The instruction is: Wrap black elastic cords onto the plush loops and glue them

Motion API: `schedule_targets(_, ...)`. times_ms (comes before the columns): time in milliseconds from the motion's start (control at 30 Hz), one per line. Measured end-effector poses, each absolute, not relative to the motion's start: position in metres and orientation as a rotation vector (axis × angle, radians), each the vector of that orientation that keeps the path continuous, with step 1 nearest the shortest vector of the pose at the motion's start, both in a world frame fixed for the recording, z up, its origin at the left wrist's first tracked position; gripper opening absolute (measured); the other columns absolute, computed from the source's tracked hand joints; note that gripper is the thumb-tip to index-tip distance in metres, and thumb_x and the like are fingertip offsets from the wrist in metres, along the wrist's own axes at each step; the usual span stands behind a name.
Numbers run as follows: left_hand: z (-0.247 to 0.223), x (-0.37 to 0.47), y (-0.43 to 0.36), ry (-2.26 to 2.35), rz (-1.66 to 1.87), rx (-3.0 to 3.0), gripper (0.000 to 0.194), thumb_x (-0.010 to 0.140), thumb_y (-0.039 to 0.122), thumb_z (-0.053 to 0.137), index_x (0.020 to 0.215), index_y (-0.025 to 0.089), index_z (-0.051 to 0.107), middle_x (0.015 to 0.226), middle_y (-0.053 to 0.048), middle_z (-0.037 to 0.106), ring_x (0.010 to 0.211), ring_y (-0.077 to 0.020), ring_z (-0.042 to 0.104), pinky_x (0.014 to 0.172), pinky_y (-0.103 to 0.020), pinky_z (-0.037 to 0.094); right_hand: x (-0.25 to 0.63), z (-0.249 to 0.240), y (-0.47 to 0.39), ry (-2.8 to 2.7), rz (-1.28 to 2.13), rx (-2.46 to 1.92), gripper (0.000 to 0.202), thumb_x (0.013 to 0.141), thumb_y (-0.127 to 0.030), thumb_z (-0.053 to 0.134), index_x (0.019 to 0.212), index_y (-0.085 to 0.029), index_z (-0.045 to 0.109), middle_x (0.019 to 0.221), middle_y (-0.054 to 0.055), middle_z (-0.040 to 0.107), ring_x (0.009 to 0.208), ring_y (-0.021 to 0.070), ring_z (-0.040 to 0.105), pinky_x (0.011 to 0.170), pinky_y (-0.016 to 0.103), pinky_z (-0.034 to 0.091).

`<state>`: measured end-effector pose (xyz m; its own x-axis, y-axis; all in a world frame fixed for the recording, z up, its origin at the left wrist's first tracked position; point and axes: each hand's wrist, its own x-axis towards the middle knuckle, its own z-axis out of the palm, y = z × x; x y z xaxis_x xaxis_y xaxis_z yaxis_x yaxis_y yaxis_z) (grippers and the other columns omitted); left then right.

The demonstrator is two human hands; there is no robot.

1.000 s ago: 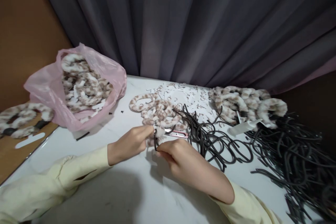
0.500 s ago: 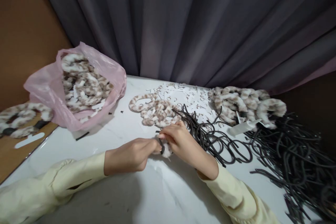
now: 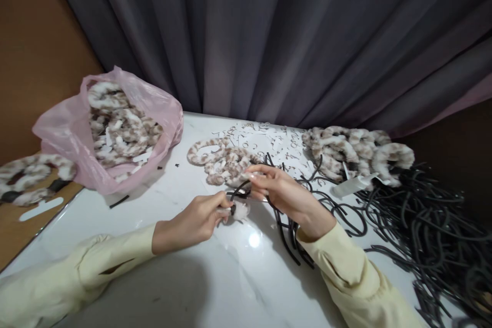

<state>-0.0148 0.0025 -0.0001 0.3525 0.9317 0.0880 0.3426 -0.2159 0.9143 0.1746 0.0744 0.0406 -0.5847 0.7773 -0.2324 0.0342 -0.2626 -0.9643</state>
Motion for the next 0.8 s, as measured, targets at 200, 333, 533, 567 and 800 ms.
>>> schedule_targets(200, 0.006, -0.01, 0.014, 1.121, 0.907, 1.027, 0.011, 0.075, 0.016, 0.057, 0.075, 0.017, 0.046, 0.054, 0.005, 0.048, 0.044, -0.006, 0.039, 0.043, -0.016, 0.029, 0.184, 0.048, 0.08, -1.62, 1.189, -1.218, 0.043, 0.08, -0.043, 0.058, 0.112, -0.017, 0.045, 0.101, 0.01, 0.061, 0.092, 0.0201, 0.059, 0.074, 0.03, 0.047)
schedule_targets(333, 0.006, -0.016, 0.026, 0.9, 0.925, 0.58, 0.02, 0.062, 0.0, 0.057, 0.062, 0.014, 0.043, 0.055, 0.006, 0.042, 0.045, -0.0027, 0.039, 0.045, -0.012, 0.033, 0.176, 0.053, 0.059, -1.991, 1.049, -1.16, 0.022, 0.086, -0.033, 0.051, 0.096, -0.016, 0.06, 0.095, 0.008, 0.066, 0.086, 0.0193, 0.062, 0.072, 0.029, 0.048)
schedule_targets(533, 0.014, -0.021, 0.033, 0.807, 0.972, 0.334, 0.011, 0.075, 0.001, 0.052, 0.069, 0.01, 0.052, 0.059, 0.003, 0.042, 0.042, -0.0024, 0.037, 0.041, -0.011, 0.036, 0.157, 0.039, 0.036, -2.125, 1.29, -1.101, 0.039, 0.086, -0.023, 0.048, 0.124, -0.015, 0.053, 0.11, 0.01, 0.064, 0.079, 0.0183, 0.064, 0.071, 0.031, 0.051)
schedule_targets(567, 0.017, -0.021, 0.033, 0.815, 0.977, 0.316, 0.011, 0.078, 0.002, 0.049, 0.07, 0.009, 0.053, 0.058, 0.003, 0.042, 0.042, -0.0028, 0.038, 0.04, -0.011, 0.037, 0.155, 0.034, 0.034, -2.095, 1.357, -1.092, 0.045, 0.087, -0.022, 0.046, 0.131, -0.015, 0.046, 0.113, 0.01, 0.063, 0.079, 0.0178, 0.063, 0.071, 0.032, 0.052)
schedule_targets(800, 0.029, -0.025, 0.03, 0.851, 1.004, 0.436, 0.008, 0.081, 0.01, 0.051, 0.077, 0.01, 0.057, 0.056, 0.004, 0.043, 0.043, -0.005, 0.042, 0.048, -0.018, 0.047, 0.139, 0.023, 0.028, -1.494, 1.835, -0.876, 0.047, 0.088, -0.019, 0.041, 0.133, -0.022, 0.029, 0.14, 0.012, 0.033, 0.082, 0.0116, 0.061, 0.064, 0.024, 0.053)
